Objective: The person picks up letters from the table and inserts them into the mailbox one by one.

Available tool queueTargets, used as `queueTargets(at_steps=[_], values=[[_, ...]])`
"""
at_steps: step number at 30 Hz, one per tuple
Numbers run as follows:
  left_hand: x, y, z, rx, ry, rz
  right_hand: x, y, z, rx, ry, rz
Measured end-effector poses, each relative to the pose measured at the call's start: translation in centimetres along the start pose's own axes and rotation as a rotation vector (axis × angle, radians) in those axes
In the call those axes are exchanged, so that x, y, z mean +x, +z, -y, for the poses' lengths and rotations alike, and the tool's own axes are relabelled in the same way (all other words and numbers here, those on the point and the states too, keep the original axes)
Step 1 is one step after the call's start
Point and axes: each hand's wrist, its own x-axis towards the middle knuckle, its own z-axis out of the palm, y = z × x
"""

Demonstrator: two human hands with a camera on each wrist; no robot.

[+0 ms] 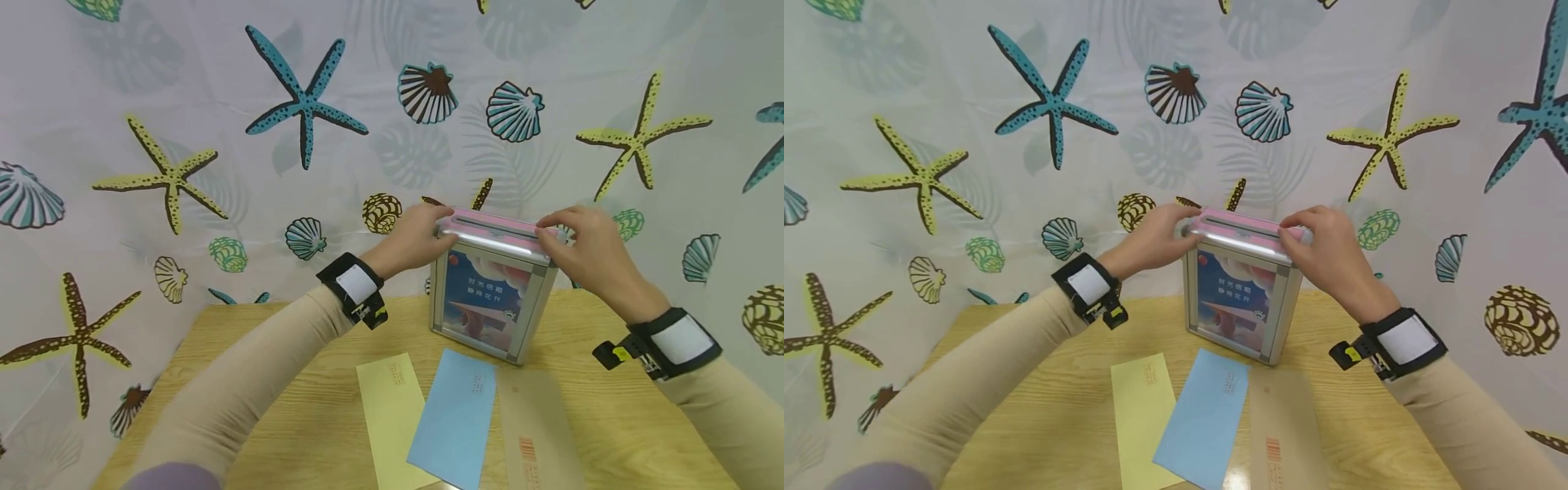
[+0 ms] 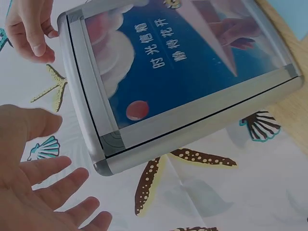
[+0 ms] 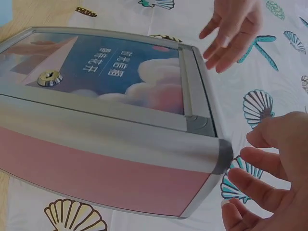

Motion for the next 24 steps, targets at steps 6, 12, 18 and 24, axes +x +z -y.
queueTargets(at_steps=[6,12,18,24], values=[[-3.6,-0.5,1.1,0.063,-0.034,0.068,-1.2,-0.8,1.5,0.006,-0.054,0.02],[-7.3,-1.2,2.7,0.191,-0.094,0.03,-2.0,-0.7,3.8,0.034,-0.152,0.018],[-11.5,-0.6,3.6,0.225,-0.097,0.0,-3.9,0.6,6.2,0.044,-0.236,0.0],[-15.7,0.6,3.7,0.276,-0.13,0.014,-6.7,1.4,7.6,0.034,-0.315,0.029]])
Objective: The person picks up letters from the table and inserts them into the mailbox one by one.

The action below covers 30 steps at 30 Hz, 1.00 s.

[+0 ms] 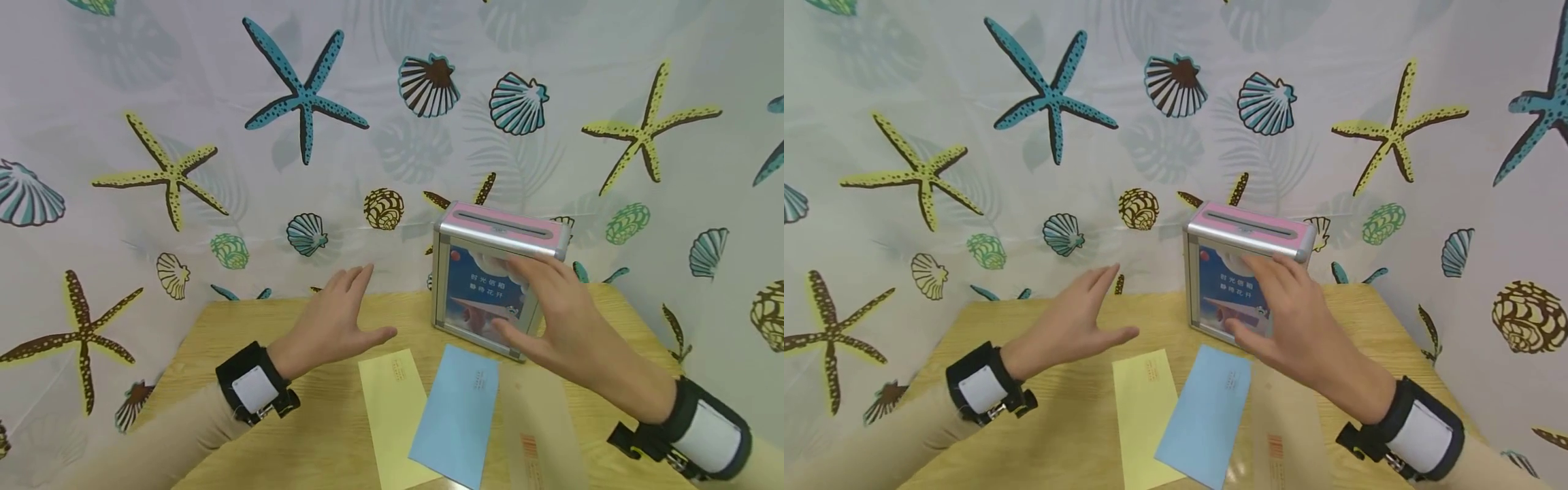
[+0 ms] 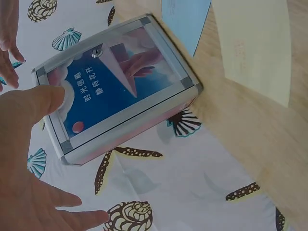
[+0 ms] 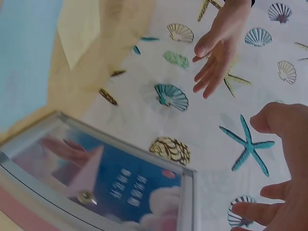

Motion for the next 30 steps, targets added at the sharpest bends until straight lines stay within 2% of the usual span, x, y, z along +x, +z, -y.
queueTargets(at_steps=[5,7,13,18,23,27,30], values=[[-2.7,1.3,-0.2,0.001,-0.028,0.017,-3.0,1.1,1.4,-0.011,0.057,0.058],[-3.8,1.7,-0.3,0.006,-0.056,0.036,-4.2,1.8,2.1,-0.009,0.091,0.089],[-6.3,3.2,-0.9,0.037,-0.082,0.103,-7.1,3.6,3.8,0.023,0.186,0.184],[-7.0,4.9,-1.2,0.018,-0.101,0.137,-9.0,5.2,4.5,0.028,0.255,0.266],[-7.4,7.1,-0.7,-0.028,-0.132,0.163,-11.0,7.2,5.4,0.05,0.291,0.332],[-7.8,8.8,-0.3,-0.065,-0.176,0.19,-12.3,8.9,5.9,0.103,0.314,0.358],[-8.1,9.9,-0.1,-0.064,-0.202,0.213,-13.2,9.9,6.3,0.158,0.369,0.407]])
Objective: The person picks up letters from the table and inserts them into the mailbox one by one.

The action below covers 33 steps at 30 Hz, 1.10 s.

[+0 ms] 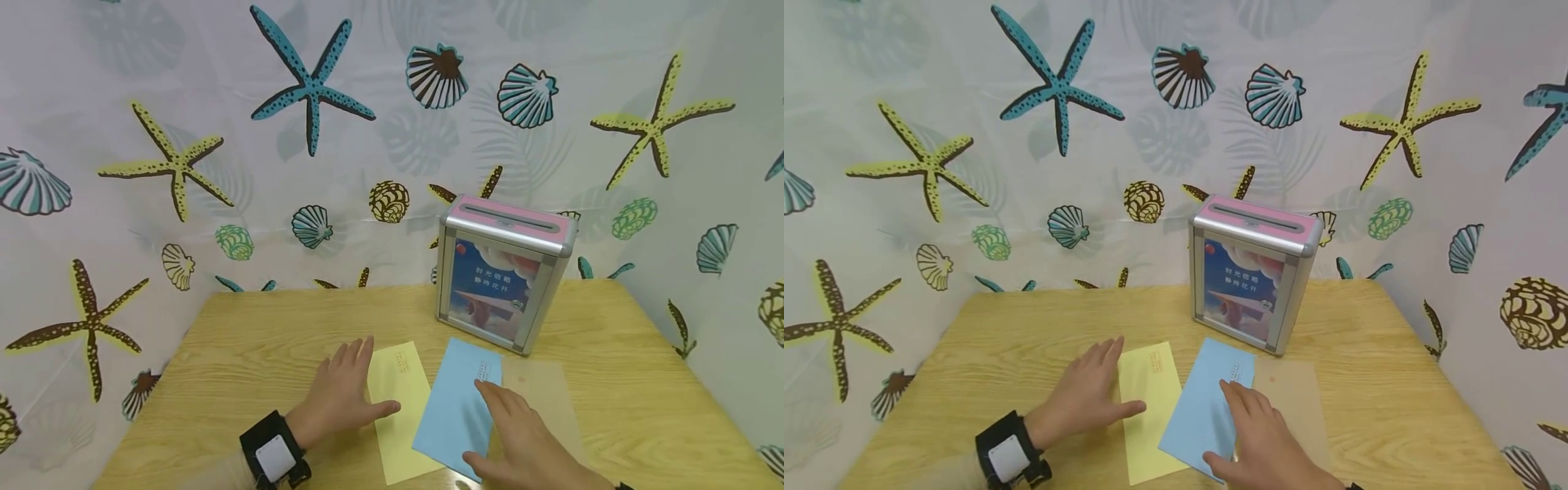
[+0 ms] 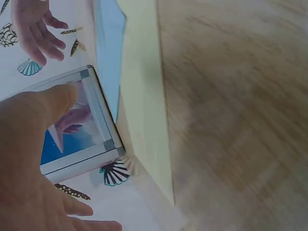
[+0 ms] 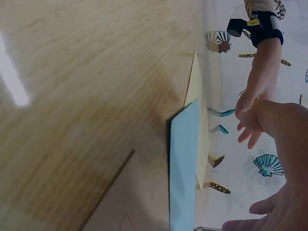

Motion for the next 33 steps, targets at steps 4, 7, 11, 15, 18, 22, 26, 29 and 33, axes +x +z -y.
queueTargets(at_steps=[4,7,11,15,18,22,26,29,33], values=[[0.2,1.1,0.3,0.002,-0.028,0.021,-0.5,1.4,-0.2,0.046,0.06,0.067],[0.5,1.6,0.5,-0.014,-0.05,0.036,-0.5,2.1,-0.3,0.039,0.059,0.069],[0.9,2.0,1.1,-0.019,-0.066,0.043,-0.2,2.9,0.0,0.025,0.049,0.064],[1.4,2.3,1.7,0.003,-0.083,0.039,0.4,3.9,0.4,0.029,0.014,0.101],[1.8,2.4,2.0,0.017,-0.092,0.037,1.1,4.6,0.8,0.014,-0.024,0.128],[2.2,2.4,2.2,0.034,-0.088,0.024,2.2,5.1,1.6,-0.01,-0.039,0.181],[2.4,2.5,2.4,0.049,-0.082,0.023,3.2,5.3,2.3,-0.027,-0.035,0.24],[2.5,2.4,2.5,0.076,-0.078,0.037,3.8,5.6,2.6,-0.053,-0.057,0.242],[2.6,2.3,2.7,0.115,-0.077,0.06,4.4,6.0,2.8,-0.095,-0.101,0.218]])
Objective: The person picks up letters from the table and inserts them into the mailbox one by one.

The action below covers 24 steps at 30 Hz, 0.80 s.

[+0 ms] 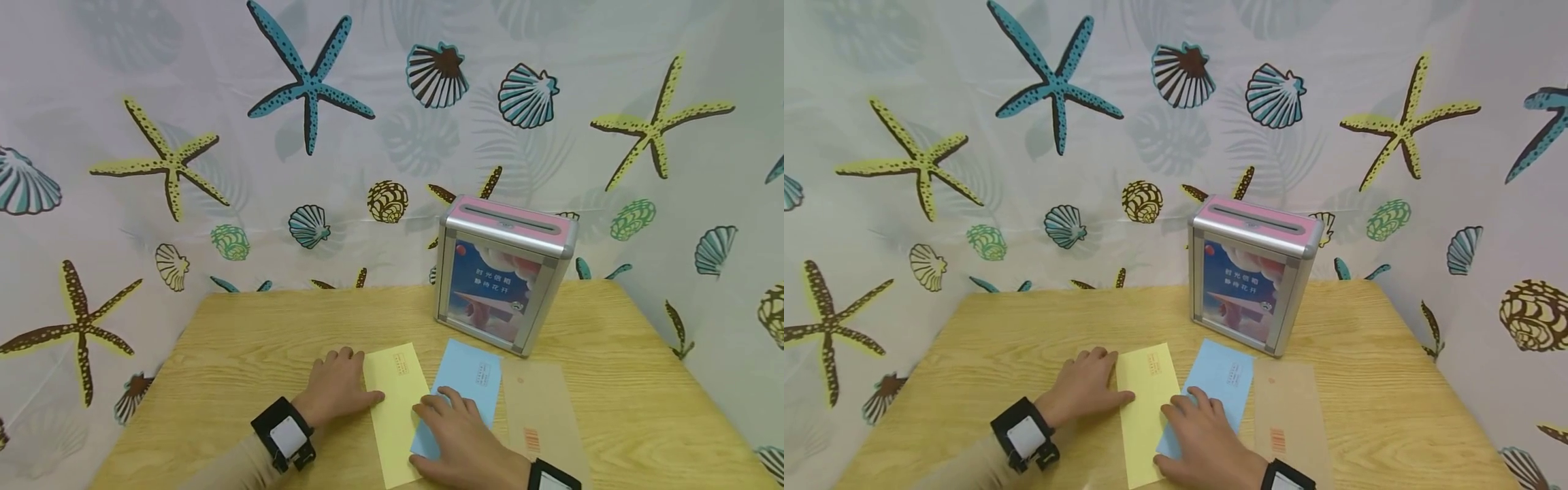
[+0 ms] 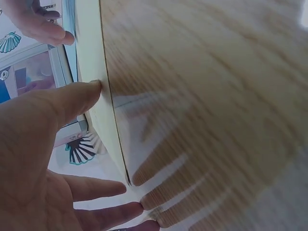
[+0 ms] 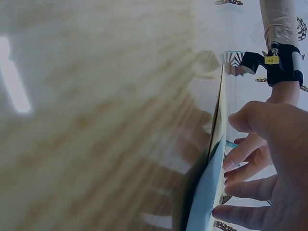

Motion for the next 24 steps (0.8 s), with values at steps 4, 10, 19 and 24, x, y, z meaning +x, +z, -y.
queueTargets(at_steps=[4,10,19,24], values=[[0.1,0.1,0.2,0.025,-0.005,0.011,0.3,0.3,-0.1,-0.042,-0.034,-0.01],[0.6,-0.1,0.7,0.062,-0.017,0.027,1.1,0.6,-0.2,-0.096,-0.083,-0.066],[1.6,-1.1,1.7,0.082,-0.042,0.065,3.2,0.8,0.1,-0.162,-0.105,-0.072],[2.5,-1.4,2.9,0.095,-0.077,0.102,4.6,1.0,0.3,-0.174,-0.099,-0.052]])
